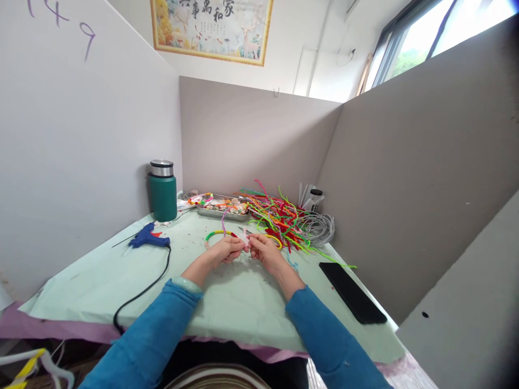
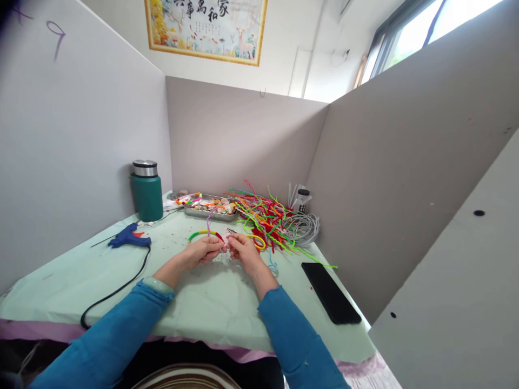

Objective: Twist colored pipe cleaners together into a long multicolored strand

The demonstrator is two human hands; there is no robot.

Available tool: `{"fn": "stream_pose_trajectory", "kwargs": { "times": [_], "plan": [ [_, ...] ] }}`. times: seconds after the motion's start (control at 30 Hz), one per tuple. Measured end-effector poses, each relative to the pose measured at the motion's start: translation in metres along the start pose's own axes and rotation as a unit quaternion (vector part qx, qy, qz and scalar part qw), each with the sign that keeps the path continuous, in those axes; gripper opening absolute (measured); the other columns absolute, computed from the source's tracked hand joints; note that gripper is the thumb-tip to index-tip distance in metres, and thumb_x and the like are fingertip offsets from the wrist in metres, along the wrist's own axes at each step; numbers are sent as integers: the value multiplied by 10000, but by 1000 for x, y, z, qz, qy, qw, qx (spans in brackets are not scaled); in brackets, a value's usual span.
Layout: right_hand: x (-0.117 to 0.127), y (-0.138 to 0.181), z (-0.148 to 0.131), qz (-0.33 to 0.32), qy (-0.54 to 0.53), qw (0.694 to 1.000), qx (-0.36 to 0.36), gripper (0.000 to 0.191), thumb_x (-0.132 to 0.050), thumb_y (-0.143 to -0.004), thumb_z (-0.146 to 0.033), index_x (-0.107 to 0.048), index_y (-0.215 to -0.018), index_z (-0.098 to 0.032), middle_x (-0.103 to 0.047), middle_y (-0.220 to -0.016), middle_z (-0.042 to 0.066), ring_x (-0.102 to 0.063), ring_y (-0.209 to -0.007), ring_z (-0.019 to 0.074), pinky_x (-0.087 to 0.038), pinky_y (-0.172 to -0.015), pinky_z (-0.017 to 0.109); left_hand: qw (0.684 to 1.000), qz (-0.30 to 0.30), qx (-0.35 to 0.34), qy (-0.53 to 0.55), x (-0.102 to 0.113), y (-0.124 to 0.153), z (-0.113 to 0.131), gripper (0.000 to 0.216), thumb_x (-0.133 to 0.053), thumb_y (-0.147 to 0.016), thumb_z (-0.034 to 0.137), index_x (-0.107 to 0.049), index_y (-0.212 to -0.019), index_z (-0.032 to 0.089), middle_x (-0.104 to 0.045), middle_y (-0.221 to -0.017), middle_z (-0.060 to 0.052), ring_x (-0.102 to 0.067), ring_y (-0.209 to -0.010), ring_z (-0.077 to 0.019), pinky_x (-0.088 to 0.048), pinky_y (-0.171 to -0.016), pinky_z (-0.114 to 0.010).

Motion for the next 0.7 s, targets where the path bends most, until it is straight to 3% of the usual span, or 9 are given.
{"fn": "stream_pose_trajectory", "kwargs": {
  "times": [0.2, 0.37, 0.5, 0.57, 0.7],
  "plan": [
    [-2, 1, 2, -26, -35, 999, -21, 297, -656, -668, -433, -561, -738, -160, -580, -638, -7, -418, -455, 51, -328, -447, 183, 1000, -3, 4, 13, -3, 1, 2, 391, -582, -685, 525, -519, -782, 151, -287, -432, 98, -159, -347, -26, -92, -359, -193],
    [3, -4, 6, 47, -50, 998, 7, 303, -684, -634, -412, -511, -663, -165, -494, -527, -52, -381, -410, 45, -303, -419, 185, 1000, -4, 7, 25, -4, 0, 2, 402, -567, -697, 509, -537, -827, 130, -470, -536, 49, -201, -347, -13, -114, -367, -195],
    [6, -4, 7, 63, -39, 997, 2, 322, -662, -650, -438, -483, -644, -170, -482, -523, -55, -379, -403, 47, -295, -406, 185, 1000, -20, -1, 23, -3, 1, 3, 399, -589, -685, 472, -558, -877, 123, -457, -544, 52, -196, -356, -13, -99, -377, -195],
    [5, -3, 6, 59, -25, 998, 3, 326, -652, -656, -445, -480, -638, -168, -501, -549, -44, -386, -404, 48, -289, -399, 187, 1000, 7, -16, 7, -1, 1, 4, 396, -574, -694, 474, -560, -875, 123, -427, -524, 60, -193, -361, -18, -96, -384, -195],
    [-3, 2, 2, 10, 15, 999, 36, 286, -627, -685, -427, -505, -670, -169, -547, -602, -20, -392, -415, 53, -288, -410, 197, 984, 131, -29, -115, 0, -2, 4, 327, -492, -745, 448, -580, -753, 133, -396, -464, 58, -250, -383, -42, -160, -423, -179]
  ]
}}
Point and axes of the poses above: each hand's wrist, its own y-axis away from the middle knuckle, its own x-axis out of the back of the hand, z = x × y, the point moved 1 cm from there along -y, towards the middle knuckle
